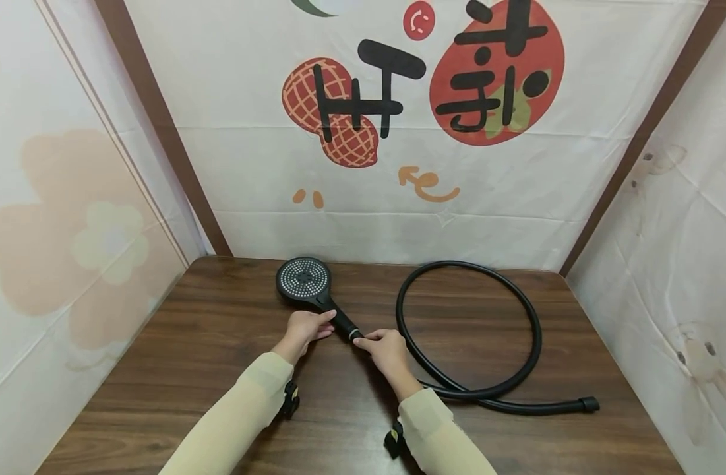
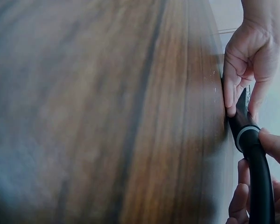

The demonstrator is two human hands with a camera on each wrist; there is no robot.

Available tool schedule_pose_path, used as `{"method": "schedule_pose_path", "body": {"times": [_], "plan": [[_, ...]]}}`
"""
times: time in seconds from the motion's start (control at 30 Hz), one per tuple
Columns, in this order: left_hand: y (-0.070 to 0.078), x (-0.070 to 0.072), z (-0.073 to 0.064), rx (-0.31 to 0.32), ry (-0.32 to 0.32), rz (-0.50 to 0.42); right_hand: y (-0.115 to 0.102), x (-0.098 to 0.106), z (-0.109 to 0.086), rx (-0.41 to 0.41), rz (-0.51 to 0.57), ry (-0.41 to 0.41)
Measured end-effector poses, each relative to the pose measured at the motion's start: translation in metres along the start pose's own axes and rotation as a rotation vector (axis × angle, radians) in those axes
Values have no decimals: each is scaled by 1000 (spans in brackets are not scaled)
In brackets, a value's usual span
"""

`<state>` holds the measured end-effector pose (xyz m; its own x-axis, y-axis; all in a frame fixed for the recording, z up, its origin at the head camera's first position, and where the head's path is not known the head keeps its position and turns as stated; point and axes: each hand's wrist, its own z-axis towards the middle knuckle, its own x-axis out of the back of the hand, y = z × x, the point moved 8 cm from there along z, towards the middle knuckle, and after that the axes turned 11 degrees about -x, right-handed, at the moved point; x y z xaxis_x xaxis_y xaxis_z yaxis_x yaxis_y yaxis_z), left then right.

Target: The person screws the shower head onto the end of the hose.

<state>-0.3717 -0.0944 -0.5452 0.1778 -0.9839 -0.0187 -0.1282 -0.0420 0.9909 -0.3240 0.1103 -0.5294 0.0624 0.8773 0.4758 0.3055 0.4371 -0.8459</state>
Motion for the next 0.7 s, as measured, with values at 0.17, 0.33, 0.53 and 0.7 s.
{"method": "schedule_pose_path", "body": {"times": [0.17, 0.33, 0.53, 0.7], "plan": [[-1, 0, 0, -4, -4, 5, 1, 0, 2, -3, 4, 3], [-1, -1, -1, -6, -11, 6, 0, 1, 2, 10, -11, 6], [1, -2, -2, -21, -20, -8, -1, 2, 3, 20, -18, -14], [1, -3, -1, -27, -24, -6, 0, 2, 4, 23, -21, -11]]}}
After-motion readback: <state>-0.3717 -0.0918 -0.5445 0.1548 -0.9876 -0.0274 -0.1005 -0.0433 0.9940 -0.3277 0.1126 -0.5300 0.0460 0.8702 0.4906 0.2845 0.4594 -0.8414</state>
